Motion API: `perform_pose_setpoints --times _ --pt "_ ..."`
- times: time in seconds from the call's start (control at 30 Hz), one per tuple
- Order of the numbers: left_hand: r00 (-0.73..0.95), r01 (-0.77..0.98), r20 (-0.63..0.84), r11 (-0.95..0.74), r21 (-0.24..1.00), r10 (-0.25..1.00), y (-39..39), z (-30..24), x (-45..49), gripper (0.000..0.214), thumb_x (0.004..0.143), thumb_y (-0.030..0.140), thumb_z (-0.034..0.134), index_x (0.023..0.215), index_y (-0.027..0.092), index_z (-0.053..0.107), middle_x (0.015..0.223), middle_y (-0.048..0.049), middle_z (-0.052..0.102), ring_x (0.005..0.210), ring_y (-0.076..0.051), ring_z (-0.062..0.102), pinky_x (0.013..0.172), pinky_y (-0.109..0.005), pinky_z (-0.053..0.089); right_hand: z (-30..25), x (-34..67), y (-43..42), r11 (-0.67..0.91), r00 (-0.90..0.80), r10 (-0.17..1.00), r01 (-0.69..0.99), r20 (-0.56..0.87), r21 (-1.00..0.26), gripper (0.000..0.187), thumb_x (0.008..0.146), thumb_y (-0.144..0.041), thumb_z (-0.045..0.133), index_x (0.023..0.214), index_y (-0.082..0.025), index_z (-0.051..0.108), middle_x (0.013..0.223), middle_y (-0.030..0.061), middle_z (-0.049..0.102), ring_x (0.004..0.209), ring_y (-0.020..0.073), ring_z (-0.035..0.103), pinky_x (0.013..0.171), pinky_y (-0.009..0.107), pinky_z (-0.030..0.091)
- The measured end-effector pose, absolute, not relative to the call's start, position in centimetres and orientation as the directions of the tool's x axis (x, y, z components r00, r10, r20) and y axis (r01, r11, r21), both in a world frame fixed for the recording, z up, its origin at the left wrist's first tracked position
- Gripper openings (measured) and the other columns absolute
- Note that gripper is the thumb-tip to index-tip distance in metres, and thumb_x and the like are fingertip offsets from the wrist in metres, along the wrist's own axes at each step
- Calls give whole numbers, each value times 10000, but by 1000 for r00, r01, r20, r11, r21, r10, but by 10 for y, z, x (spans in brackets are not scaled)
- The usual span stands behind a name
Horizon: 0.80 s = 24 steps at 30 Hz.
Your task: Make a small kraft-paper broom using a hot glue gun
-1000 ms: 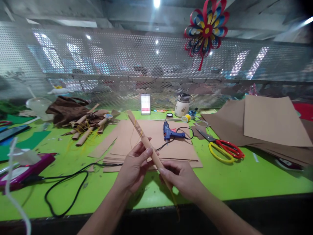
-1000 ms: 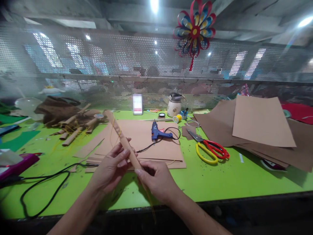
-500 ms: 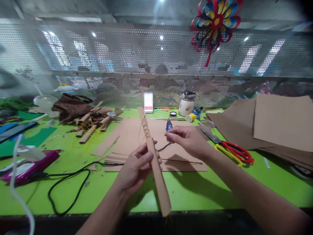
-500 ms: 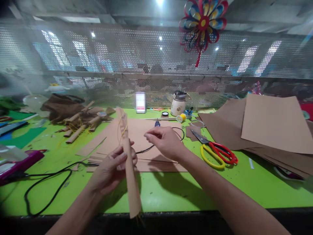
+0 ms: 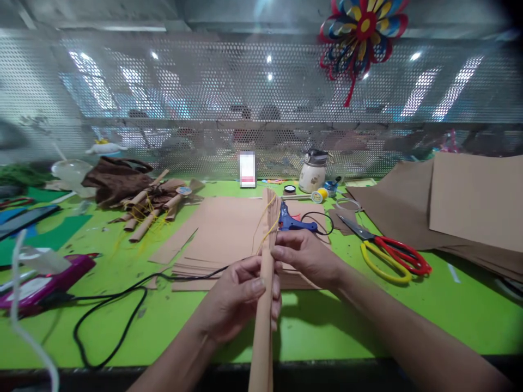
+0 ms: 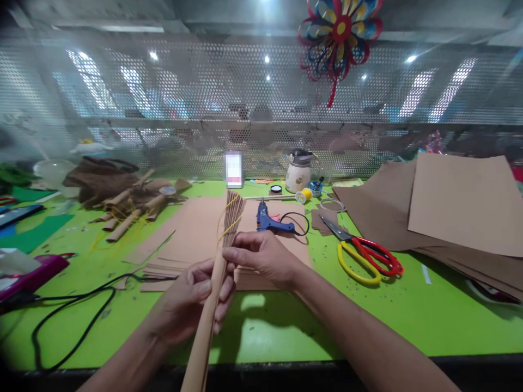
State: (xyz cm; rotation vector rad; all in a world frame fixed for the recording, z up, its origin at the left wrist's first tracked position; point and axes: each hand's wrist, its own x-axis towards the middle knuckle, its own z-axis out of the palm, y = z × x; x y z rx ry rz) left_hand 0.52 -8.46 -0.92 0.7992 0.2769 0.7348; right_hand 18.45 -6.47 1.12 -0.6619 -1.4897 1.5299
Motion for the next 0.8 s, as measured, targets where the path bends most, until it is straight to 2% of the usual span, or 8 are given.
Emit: perform_pose_setpoints --times 0.23,0.47,0.6,0.67,0.73,0.8 --pt "712 -497 23 480 723 702 -85 -10 6 265 754 202 720 995 108 659 744 -52 643 590 -143 640 509 -268 590 3 180 -65 -23 -457 878 -330 138 -944 206 793 -336 712 773 -133 682 697 -16 593 642 88 528 670 235 420" --pt "702 -474 -19 486 734 712 -84 -8 7 255 764 210 709 995 113 664 740 -60 645 579 -138 635 506 -250 577 0 180 -64 -40 -451 881 -377 145 -925 230 811 -327 696 710 -124 653 708 -4 598 654 92 544 681 238 429" --pt "686 -476 -11 460 749 728 -84 -9 7 283 762 225 706 1013 105 659 725 -56 632 555 -132 619 486 -240 562 -1 180 -64 -31 -456 875 -390 164 -920 289 802 -401 692 744 -119 669 686 1 590 639 98 535 672 248 434" --pt "673 -478 -15 450 754 740 -84 -9 7 285 763 225 703 1017 104 655 718 -47 621 553 -127 611 486 -238 557 0 181 -63 -4 -459 866 -400 197 -916 362 830 -477 630 777 -123 683 710 14 598 646 108 536 692 273 451" --pt "654 -477 -23 436 763 756 -84 -8 6 274 770 219 696 1017 108 655 718 -42 614 559 -124 605 491 -235 554 1 185 -60 84 -425 877 -323 223 -943 418 874 -516 541 809 -131 690 764 40 624 677 131 559 717 311 469" --pt "629 -468 -41 421 777 776 -84 -7 6 266 779 213 687 1022 110 657 724 -43 612 564 -122 603 497 -231 546 1 194 -52 259 -306 914 -70 268 -963 417 899 -496 499 807 -135 687 785 56 643 708 157 584 717 327 476"
